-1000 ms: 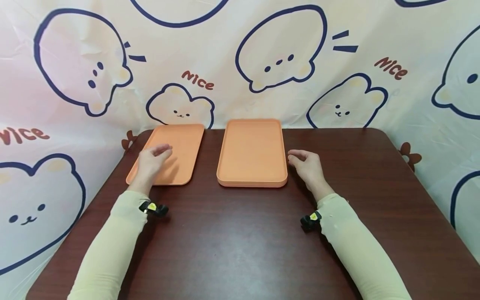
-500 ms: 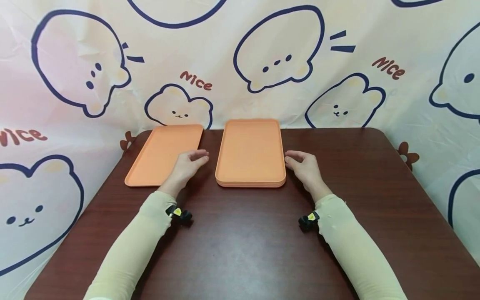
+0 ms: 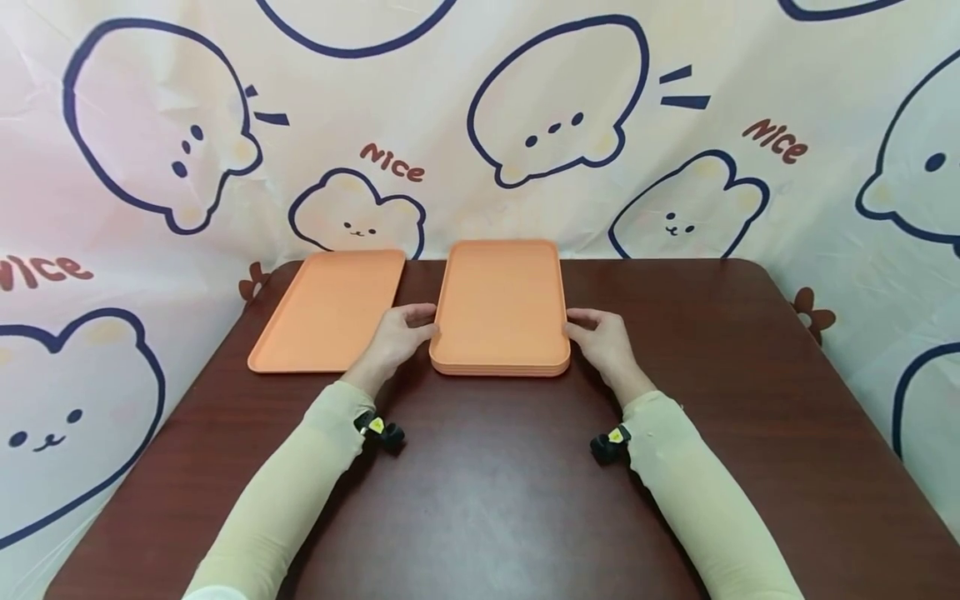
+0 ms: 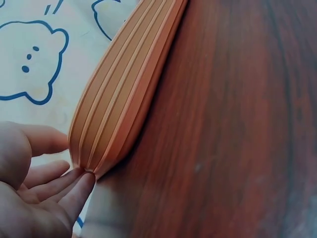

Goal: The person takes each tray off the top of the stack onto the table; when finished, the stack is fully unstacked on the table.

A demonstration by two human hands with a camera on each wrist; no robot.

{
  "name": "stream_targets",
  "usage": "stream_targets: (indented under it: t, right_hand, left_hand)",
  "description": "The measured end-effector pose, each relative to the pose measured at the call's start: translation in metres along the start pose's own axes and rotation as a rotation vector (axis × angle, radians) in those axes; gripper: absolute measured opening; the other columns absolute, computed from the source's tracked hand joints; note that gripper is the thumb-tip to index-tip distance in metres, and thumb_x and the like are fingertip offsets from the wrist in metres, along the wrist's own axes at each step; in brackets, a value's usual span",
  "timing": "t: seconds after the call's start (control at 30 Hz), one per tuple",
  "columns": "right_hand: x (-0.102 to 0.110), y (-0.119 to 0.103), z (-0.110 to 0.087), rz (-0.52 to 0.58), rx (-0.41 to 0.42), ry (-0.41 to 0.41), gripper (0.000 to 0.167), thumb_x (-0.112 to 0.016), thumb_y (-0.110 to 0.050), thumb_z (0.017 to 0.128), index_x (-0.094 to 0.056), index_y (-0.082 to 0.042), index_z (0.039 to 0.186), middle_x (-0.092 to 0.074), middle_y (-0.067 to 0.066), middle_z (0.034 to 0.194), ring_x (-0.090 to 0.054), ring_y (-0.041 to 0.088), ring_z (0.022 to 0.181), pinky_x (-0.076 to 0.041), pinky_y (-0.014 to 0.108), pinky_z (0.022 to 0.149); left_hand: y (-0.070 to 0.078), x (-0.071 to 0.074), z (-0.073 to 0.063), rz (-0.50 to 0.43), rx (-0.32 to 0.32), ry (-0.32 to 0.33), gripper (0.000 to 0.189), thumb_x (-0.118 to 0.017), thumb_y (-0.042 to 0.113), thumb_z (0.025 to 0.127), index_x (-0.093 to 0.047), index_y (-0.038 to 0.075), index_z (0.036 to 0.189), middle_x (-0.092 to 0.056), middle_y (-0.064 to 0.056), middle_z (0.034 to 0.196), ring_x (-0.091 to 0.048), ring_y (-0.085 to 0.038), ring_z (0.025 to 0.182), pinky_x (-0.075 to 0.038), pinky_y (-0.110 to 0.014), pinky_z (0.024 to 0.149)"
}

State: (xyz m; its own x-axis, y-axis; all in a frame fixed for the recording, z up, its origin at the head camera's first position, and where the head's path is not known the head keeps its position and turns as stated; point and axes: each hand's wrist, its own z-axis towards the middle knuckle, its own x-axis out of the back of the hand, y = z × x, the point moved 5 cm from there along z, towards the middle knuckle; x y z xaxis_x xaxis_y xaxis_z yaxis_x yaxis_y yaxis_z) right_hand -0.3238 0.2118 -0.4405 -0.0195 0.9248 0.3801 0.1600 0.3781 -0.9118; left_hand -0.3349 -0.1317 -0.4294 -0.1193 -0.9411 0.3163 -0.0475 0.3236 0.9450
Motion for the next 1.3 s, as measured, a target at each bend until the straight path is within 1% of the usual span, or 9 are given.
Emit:
stream_targets:
  t: [0.13,0.33,0.5,0.6,0.7,0.87,1.0,1.17,1.3]
  right_hand:
    - [-0.002,-0.001,0.001,-0.005,0.005,0.008,0.045,-0.068,-0.018,0.106,-0.065,-0.004,0.148,-0.058,0.017,0.159,-0.056,0.029,0.14,-0.054,0.037,0.109]
    - [-0.004,-0.002,-0.001,-0.011,-0.01,0.032,0.042,-0.067,-0.017,0.106,-0.067,-0.004,0.146,-0.063,0.018,0.153,-0.064,0.027,0.125,-0.055,0.018,0.088]
    - [-0.012,-0.002,0.0,0.01,-0.002,0.025,0.041,-0.068,-0.016,0.106,-0.068,-0.003,0.145,-0.066,0.019,0.148,-0.068,0.022,0.116,-0.055,0.012,0.08]
    - [-0.019,-0.004,0.001,0.015,0.009,0.019,0.041,-0.069,-0.016,0.105,-0.069,-0.003,0.144,-0.067,0.019,0.147,-0.068,0.019,0.114,-0.055,0.012,0.079]
    - [-0.027,-0.006,0.002,0.018,0.024,0.012,0.041,-0.069,-0.016,0.105,-0.069,-0.003,0.144,-0.067,0.02,0.146,-0.068,0.017,0.113,-0.055,0.013,0.08]
    - [-0.04,-0.013,0.003,0.036,0.037,0.008,0.039,-0.071,-0.015,0.104,-0.071,-0.003,0.142,-0.069,0.019,0.143,-0.069,0.018,0.112,-0.055,0.013,0.08]
    - [-0.05,-0.018,0.003,0.033,0.036,0.007,0.039,-0.071,-0.014,0.104,-0.071,-0.003,0.141,-0.07,0.019,0.143,-0.069,0.019,0.112,-0.054,0.013,0.08]
    - [-0.064,-0.025,0.004,0.024,0.044,0.011,0.038,-0.071,-0.015,0.103,-0.072,-0.004,0.139,-0.071,0.017,0.141,-0.069,0.023,0.117,-0.056,0.02,0.087]
    - [-0.073,-0.03,0.004,0.023,0.067,0.009,0.038,-0.072,-0.015,0.102,-0.073,-0.003,0.139,-0.072,0.018,0.14,-0.069,0.025,0.12,-0.056,0.027,0.094]
  left_hand:
    - [0.0,0.0,-0.001,0.002,-0.004,0.014,0.05,-0.065,0.003,0.102,-0.058,-0.004,0.151,-0.058,-0.023,0.156,-0.057,-0.036,0.144,-0.05,-0.049,0.116]
    - [-0.001,-0.001,0.0,0.027,0.009,0.017,0.047,-0.065,0.003,0.103,-0.061,-0.003,0.149,-0.063,-0.023,0.152,-0.063,-0.033,0.137,-0.055,-0.04,0.107]
    - [-0.004,0.007,-0.001,0.061,0.025,0.043,0.045,-0.064,0.004,0.102,-0.064,-0.001,0.147,-0.063,-0.021,0.152,-0.064,-0.029,0.132,-0.055,-0.033,0.099]
    - [-0.007,0.014,-0.002,0.083,0.039,0.058,0.045,-0.064,0.004,0.102,-0.065,0.001,0.147,-0.063,-0.02,0.152,-0.063,-0.027,0.13,-0.054,-0.032,0.096]
    - [-0.009,0.022,-0.003,0.094,0.044,0.066,0.046,-0.063,0.004,0.102,-0.065,0.001,0.148,-0.062,-0.02,0.154,-0.059,-0.027,0.132,-0.053,-0.034,0.098]
    - [-0.014,0.035,-0.003,0.111,0.049,0.073,0.048,-0.06,0.003,0.102,-0.063,0.001,0.149,-0.059,-0.02,0.156,-0.054,-0.028,0.14,-0.052,-0.04,0.107]
    - [-0.016,0.045,-0.004,0.124,0.042,0.07,0.049,-0.059,0.002,0.102,-0.061,-0.002,0.15,-0.059,-0.023,0.156,-0.053,-0.03,0.144,-0.05,-0.043,0.113]
    - [-0.017,0.057,-0.008,0.115,0.023,0.073,0.051,-0.057,0.0,0.102,-0.057,-0.004,0.153,-0.059,-0.026,0.155,-0.055,-0.036,0.146,-0.049,-0.047,0.118]
    - [-0.021,0.068,-0.007,0.118,0.042,0.087,0.055,-0.056,0.002,0.101,-0.054,-0.002,0.156,-0.055,-0.025,0.159,-0.05,-0.037,0.151,-0.043,-0.047,0.124]
